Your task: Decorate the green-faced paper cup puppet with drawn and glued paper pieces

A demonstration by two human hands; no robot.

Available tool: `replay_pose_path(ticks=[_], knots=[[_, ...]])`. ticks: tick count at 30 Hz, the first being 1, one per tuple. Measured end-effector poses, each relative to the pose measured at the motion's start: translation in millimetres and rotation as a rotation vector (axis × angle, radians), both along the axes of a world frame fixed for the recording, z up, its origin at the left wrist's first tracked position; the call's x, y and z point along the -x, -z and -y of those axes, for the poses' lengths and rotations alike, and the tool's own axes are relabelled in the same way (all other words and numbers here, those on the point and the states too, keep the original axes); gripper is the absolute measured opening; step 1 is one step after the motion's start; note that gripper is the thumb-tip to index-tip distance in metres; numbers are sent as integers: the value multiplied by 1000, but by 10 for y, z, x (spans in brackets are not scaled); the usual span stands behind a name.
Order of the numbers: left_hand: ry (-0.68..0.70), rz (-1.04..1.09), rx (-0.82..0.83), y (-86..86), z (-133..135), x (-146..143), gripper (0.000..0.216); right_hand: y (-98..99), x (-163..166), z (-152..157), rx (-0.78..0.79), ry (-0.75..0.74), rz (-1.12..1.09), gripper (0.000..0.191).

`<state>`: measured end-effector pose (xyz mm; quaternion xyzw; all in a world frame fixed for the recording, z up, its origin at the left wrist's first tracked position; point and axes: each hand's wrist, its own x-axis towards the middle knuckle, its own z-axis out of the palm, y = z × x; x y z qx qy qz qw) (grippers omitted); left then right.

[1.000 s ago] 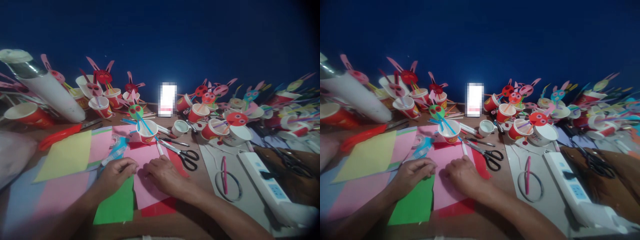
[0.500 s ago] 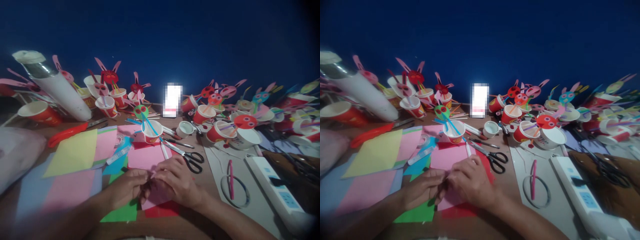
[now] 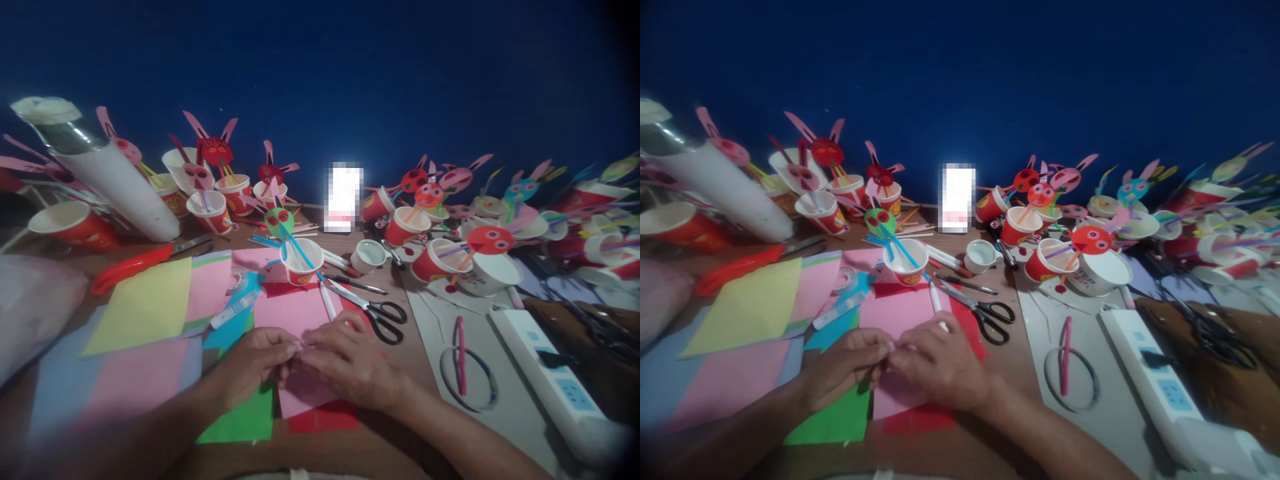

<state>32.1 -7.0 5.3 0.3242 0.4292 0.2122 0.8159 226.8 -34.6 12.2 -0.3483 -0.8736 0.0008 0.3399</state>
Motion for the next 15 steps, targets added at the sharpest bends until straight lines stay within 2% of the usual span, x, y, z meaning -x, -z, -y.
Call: replay_pose_path(ticks=[2, 8, 11, 15], knots=[[-38, -5, -42, -29, -37, 19, 20, -58, -129, -54, 33, 44, -44, 18], [-133, -19, -140, -21, -142, 92, 11, -63, -575, -274, 89, 371, -222, 14], [-129, -13, -164, 15, -158, 101, 10, 2, -642, -307, 145, 409, -183, 12], [-114, 0, -174, 29, -162, 99, 12, 81, -565, -294, 227, 392, -16, 12]])
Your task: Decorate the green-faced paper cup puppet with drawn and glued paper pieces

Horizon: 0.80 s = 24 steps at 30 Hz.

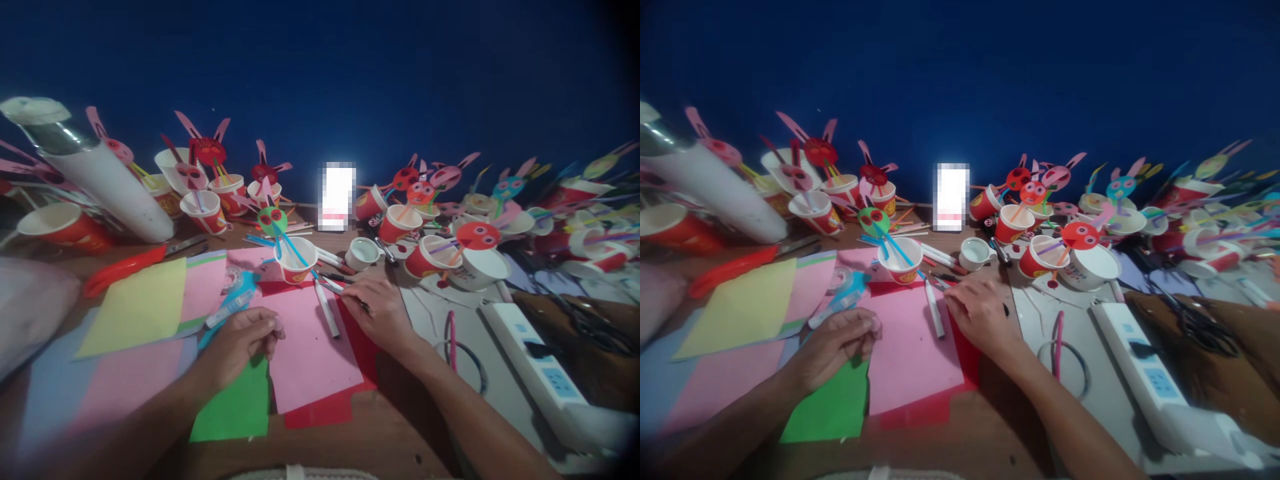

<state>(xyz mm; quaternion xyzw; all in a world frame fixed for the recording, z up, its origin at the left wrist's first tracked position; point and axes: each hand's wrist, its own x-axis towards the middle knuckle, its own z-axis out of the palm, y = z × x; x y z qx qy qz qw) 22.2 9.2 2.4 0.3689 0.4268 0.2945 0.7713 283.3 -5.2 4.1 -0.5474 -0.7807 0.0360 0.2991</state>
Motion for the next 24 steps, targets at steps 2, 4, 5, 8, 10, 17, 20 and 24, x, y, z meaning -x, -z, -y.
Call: replay_pose_path(ticks=[2, 4, 5, 8, 10, 17, 20, 24], knots=[[6, 10, -10, -9, -5, 0, 15, 35, 62, 7, 43, -15, 68, 13], [8, 16, -21, -27, -15, -1, 17, 73, 119, 12, 55, -16, 110, 14], [10, 15, -27, -39, -20, -3, 18, 94, 145, 15, 52, -12, 131, 13], [19, -8, -46, -92, -39, -23, 18, 167, 216, 25, 57, 3, 227, 12], [28, -39, -55, -136, -49, -50, 18, 214, 258, 31, 67, 22, 293, 18], [100, -119, -130, -210, -70, -177, 16, 233, 335, 84, 99, 16, 356, 14], [115, -134, -158, -181, -61, -199, 17, 179, 358, 136, 126, -67, 331, 14], [100, -114, -147, -125, -38, -191, 15, 104, 428, 199, 139, -181, 337, 13]])
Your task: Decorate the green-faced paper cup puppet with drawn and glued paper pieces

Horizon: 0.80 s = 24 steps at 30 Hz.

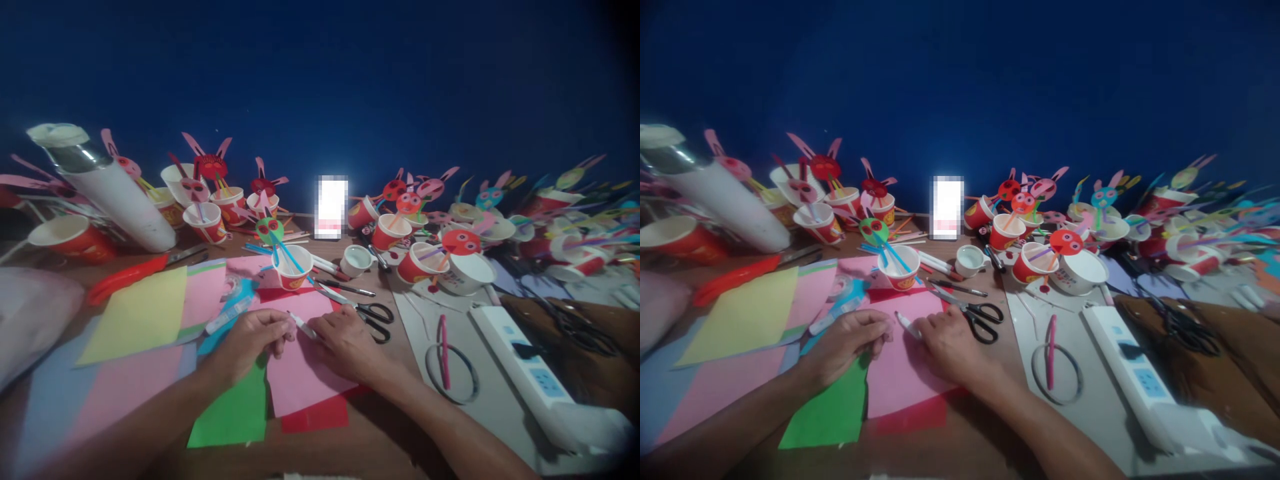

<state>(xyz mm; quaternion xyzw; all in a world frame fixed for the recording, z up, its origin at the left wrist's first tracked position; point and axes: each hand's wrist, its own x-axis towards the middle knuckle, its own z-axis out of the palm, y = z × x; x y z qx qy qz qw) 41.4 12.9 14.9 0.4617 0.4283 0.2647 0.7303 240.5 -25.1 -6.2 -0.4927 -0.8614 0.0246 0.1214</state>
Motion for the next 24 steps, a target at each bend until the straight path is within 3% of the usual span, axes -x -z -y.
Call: replay_pose_path(ticks=[7, 14, 24], knots=[[-48, 26, 4, 58, 6, 65, 14, -44, 84, 26, 14, -82, -52, 18], [-101, 35, 22, 36, -16, 128, 12, 14, -39, -61, -11, 20, -188, 17], [-121, 44, 2, 28, -35, 137, 11, 47, -165, -148, -5, 59, -195, 13]])
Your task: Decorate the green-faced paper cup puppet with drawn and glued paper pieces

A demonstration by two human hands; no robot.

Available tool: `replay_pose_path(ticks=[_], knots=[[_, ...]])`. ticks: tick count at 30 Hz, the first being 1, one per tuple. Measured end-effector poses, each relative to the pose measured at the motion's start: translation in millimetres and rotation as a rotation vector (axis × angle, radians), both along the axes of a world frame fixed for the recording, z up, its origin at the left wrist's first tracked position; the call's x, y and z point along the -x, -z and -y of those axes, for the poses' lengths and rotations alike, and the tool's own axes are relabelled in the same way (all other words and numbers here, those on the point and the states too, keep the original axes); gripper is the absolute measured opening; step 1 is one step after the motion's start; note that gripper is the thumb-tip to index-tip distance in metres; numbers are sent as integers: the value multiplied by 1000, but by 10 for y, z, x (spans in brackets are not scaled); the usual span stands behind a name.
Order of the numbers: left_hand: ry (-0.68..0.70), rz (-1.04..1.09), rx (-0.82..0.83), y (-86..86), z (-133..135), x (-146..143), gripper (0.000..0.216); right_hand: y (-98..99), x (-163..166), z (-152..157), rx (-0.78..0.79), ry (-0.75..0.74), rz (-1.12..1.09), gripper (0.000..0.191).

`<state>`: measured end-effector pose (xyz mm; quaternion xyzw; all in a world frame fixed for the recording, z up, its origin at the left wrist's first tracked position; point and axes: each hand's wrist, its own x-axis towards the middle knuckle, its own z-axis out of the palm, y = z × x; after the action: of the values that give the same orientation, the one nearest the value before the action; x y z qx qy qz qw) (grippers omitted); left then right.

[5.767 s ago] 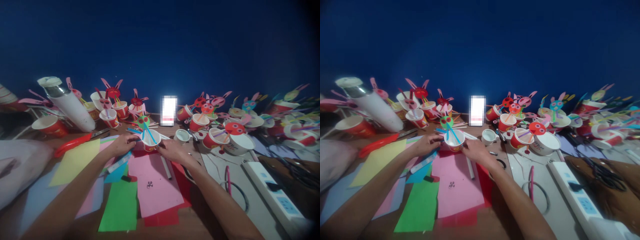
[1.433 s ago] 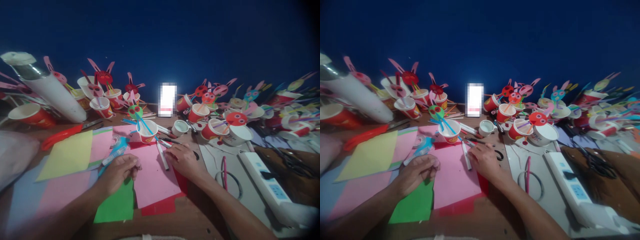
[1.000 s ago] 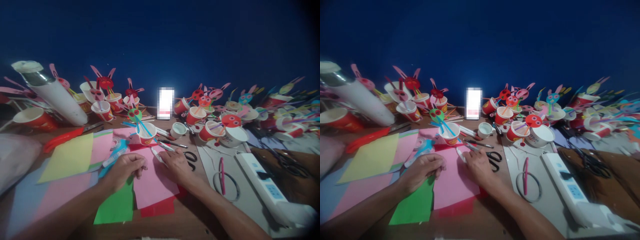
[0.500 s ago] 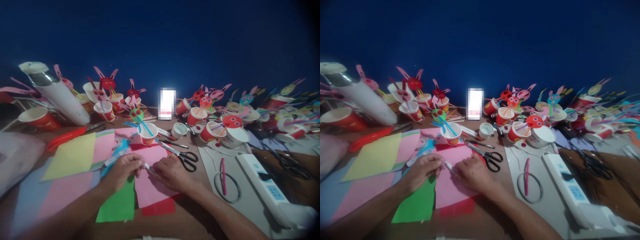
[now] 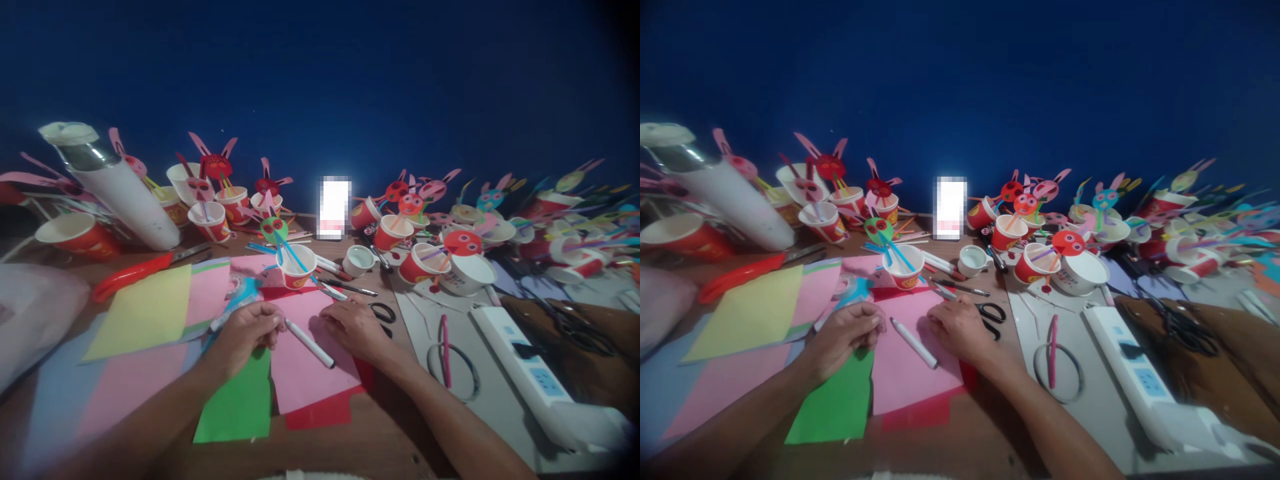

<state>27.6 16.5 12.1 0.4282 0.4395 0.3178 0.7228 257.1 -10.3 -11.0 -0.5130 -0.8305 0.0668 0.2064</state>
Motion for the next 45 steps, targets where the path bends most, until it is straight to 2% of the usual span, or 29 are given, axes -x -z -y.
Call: replay_pose_path(ticks=[3, 10, 16, 22, 26, 31, 34, 36, 40, 45], knots=[[-59, 12, -20, -42, -58, 66, 11, 4, -54, -32, -27, 27, -33, 13], [-342, 78, -152, -253, -286, 358, 14, -5, -67, -46, -36, 34, -15, 13], [-491, 215, -291, -375, -389, 543, 6, -27, -13, -30, -23, 19, 7, 15], [-501, 234, -313, -392, -395, 597, 3, -26, 16, -16, -4, 14, 28, 16], [-511, 249, -320, -388, -408, 630, 2, -82, 112, -12, -19, -45, 54, 16], [-460, 245, -276, -340, -384, 590, 6, -257, 505, -62, -81, -244, 157, 20], [-462, 241, -259, -321, -365, 541, 8, -296, 809, -175, -129, -299, 184, 17], [-477, 245, -259, -315, -362, 518, 9, -265, 992, -284, -134, -313, 179, 12], [-496, 239, -243, -301, -372, 497, 12, -113, 1257, -492, -109, -245, 243, 12], [-501, 216, -217, -277, -390, 507, 13, 26, 1342, -554, -81, -194, 254, 14]])
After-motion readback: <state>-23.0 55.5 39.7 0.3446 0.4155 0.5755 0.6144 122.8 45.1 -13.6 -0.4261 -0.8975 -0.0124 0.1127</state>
